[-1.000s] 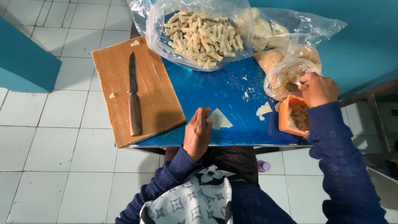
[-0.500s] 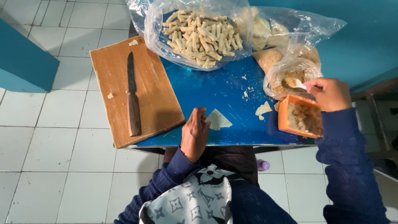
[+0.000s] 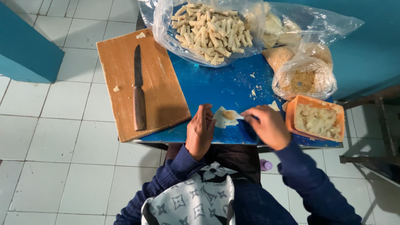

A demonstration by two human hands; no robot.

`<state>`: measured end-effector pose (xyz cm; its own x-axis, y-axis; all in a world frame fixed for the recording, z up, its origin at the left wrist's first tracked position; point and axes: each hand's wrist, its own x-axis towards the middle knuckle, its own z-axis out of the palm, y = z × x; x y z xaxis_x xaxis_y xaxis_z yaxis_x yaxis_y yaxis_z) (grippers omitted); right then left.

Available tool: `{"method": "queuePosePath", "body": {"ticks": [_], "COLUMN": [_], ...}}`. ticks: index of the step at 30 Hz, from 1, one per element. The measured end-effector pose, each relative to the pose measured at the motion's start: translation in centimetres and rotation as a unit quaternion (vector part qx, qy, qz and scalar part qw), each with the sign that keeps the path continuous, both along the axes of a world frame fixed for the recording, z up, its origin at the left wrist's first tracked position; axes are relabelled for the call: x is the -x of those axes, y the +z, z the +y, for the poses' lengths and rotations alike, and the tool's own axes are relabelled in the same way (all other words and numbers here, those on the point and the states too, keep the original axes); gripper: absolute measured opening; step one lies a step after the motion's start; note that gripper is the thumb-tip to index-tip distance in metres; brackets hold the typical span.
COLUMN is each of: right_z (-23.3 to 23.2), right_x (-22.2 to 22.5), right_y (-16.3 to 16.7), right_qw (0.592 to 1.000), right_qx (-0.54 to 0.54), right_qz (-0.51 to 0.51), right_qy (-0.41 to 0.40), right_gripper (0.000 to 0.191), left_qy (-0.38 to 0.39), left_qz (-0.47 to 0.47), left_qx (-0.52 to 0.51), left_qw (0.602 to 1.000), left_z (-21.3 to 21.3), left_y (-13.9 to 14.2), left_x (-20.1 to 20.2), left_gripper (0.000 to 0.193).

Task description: The person tears thin white wafer pieces and stacks them in an overlapping zigzag row on the table, then spoons brown filling from a plastic bag onto the stacked pieces and presses the filled pieces together, placing finished pieces into an orange container.

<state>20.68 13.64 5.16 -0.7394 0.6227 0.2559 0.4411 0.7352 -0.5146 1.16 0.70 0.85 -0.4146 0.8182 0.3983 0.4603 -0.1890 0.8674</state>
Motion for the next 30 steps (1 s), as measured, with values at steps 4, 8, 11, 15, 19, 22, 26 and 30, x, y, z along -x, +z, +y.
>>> {"method": "queuePosePath", "body": {"ticks": [4, 8, 11, 15, 19, 22, 26, 30], "right_z": [-2.5, -3.7, -3.9, -3.8, -2.8, -0.4, 4.1, 2.3], "right_x": [0.9, 0.4, 0.2, -0.3, -2.7, -5.8, -6.5, -4.1], "right_y": [-0.7, -1.1, -0.9, 0.0, 1.8, 3.7, 4.8, 3.6], "right_qw": [0.988, 0.972, 0.959, 0.966, 0.968, 0.921, 0.880, 0.972], "right_qx": [-0.151, -0.230, -0.278, -0.257, -0.243, -0.312, -0.370, -0.205], "right_qz": [-0.033, -0.046, -0.047, -0.012, 0.031, -0.103, -0.134, -0.027], "right_qy": [0.005, 0.023, 0.023, 0.009, -0.055, -0.208, -0.266, -0.113], "right_gripper": [0.016, 0.018, 0.024, 0.021, 0.022, 0.016, 0.009, 0.022], "left_qy": [0.000, -0.014, -0.019, -0.027, -0.047, -0.059, -0.102, -0.123], "left_qz": [-0.004, -0.016, -0.018, -0.012, -0.004, 0.033, 0.079, 0.096], "left_qx": [0.003, -0.002, 0.007, 0.011, 0.016, 0.000, -0.002, 0.026], "left_qw": [1.000, 1.000, 1.000, 0.999, 0.999, 0.998, 0.992, 0.987], "left_z": [0.2, 0.3, 0.5, 0.9, 1.0, 0.8, 0.2, 0.1], "left_y": [0.3, 0.6, 0.8, 0.7, 0.5, 0.4, 0.5, 0.8], "left_x": [0.0, 0.0, 0.0, 0.1, 0.1, 0.4, 1.0, 1.2], "left_gripper": [0.047, 0.046, 0.045, 0.042, 0.040, 0.045, 0.053, 0.045]}}
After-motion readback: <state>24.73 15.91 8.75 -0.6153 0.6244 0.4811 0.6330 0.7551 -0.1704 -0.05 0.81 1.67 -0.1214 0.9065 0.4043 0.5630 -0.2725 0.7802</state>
